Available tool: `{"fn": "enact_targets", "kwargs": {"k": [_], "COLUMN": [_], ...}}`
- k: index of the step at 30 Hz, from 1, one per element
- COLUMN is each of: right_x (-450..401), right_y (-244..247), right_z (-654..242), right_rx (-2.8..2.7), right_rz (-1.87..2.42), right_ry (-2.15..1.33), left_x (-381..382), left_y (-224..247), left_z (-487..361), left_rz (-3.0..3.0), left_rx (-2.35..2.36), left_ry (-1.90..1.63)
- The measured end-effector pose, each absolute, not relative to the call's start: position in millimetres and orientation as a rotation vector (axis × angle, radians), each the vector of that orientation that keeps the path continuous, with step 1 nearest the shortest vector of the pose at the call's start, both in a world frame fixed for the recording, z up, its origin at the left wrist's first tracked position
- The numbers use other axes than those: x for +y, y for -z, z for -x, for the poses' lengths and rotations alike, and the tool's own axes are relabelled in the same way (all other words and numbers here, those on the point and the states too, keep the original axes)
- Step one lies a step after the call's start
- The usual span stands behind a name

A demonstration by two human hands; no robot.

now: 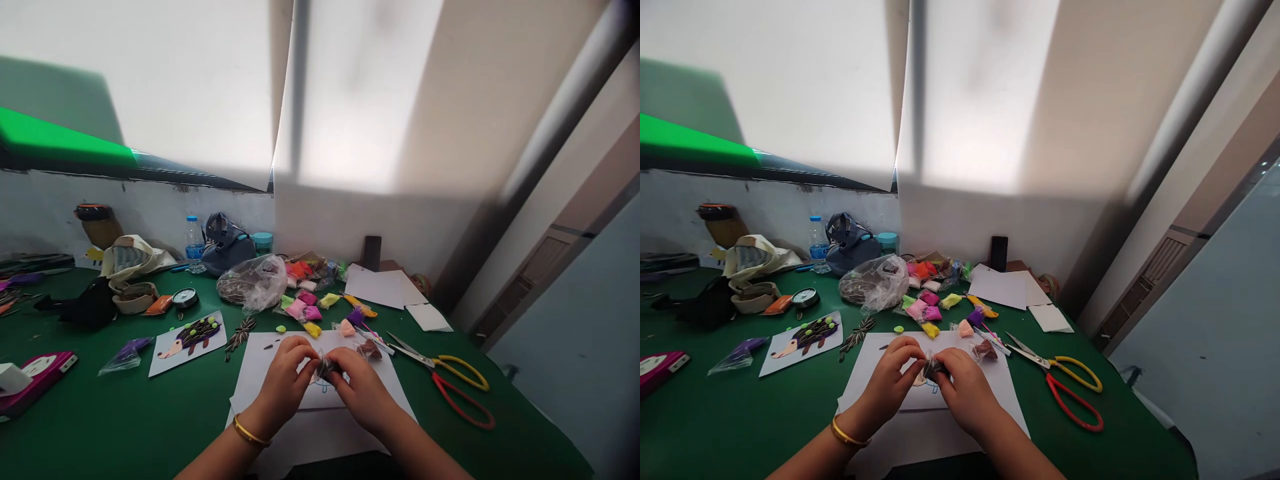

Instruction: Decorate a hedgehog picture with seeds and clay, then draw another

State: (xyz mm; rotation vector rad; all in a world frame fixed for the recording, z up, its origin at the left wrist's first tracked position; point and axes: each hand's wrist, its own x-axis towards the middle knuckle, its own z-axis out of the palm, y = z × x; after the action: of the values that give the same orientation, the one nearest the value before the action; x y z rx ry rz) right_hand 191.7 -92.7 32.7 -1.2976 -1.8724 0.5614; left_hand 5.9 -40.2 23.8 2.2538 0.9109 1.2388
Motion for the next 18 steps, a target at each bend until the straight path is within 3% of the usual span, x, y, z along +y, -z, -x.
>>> {"fn": "enact_targets", "kwargs": {"k": [18], "right_x": [-72.2], "right_y": [-13.9], "right_z": [-218.2], "right_rx": [-1.78], "right_rz": [1.416], "right_ry": [-0.509], "left_x": [-30.6], "left_y": [-17.1], "left_z": [-0.1], "left_rz": [-1.945], "left_rx": [0.931], "left_ry": [-1.282]}}
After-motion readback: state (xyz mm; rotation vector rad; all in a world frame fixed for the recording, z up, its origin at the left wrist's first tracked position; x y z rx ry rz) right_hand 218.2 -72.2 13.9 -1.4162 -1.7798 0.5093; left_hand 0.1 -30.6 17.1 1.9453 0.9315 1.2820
